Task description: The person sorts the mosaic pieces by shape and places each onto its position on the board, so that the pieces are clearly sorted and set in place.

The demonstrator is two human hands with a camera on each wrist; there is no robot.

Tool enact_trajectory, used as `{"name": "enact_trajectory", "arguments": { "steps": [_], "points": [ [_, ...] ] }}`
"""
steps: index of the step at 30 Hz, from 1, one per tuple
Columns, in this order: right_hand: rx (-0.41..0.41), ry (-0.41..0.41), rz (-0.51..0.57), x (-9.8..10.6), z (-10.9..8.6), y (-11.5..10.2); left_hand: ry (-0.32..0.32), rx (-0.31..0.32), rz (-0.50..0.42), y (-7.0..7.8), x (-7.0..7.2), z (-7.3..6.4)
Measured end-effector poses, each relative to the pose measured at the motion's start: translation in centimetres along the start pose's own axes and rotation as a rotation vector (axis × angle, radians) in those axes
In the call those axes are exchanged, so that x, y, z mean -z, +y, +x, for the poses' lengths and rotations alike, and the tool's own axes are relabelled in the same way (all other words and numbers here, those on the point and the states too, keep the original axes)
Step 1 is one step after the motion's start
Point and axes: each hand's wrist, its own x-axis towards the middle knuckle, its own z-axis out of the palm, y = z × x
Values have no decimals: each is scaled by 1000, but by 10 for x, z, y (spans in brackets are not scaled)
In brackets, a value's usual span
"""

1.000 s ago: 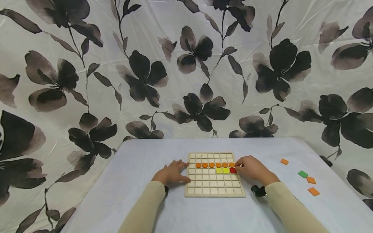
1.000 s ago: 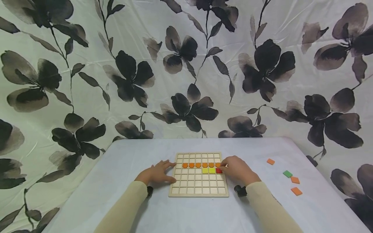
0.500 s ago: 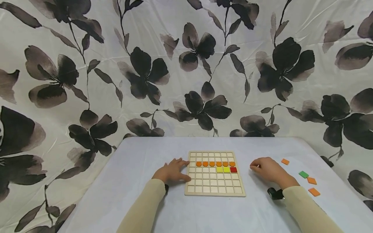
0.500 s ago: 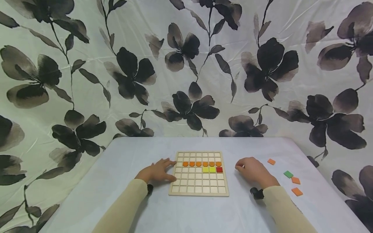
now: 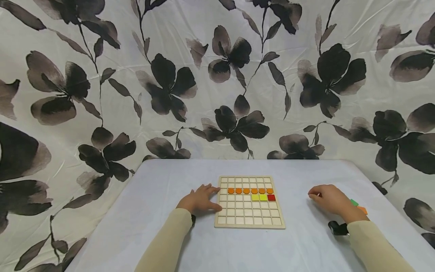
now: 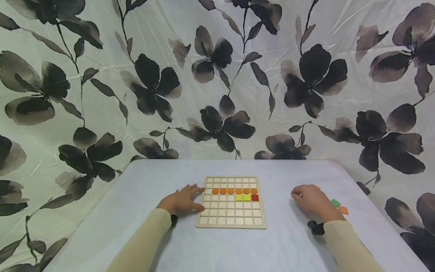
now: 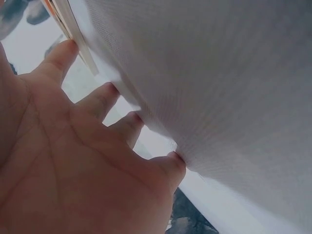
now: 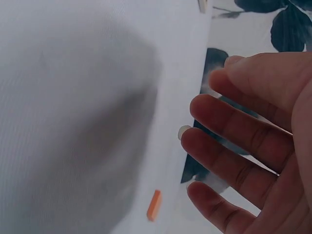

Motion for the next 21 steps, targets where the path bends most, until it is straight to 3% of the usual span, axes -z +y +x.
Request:
{"name": "enact_trajectory", "arguments": {
  "steps": [14, 21],
  "points": [
    [-38, 36, -4, 15, -19, 25, 1, 1, 3, 2, 3, -3],
    [-107, 15, 15, 22, -27, 42, 0, -3, 2, 3, 4, -3]
  ]
}}
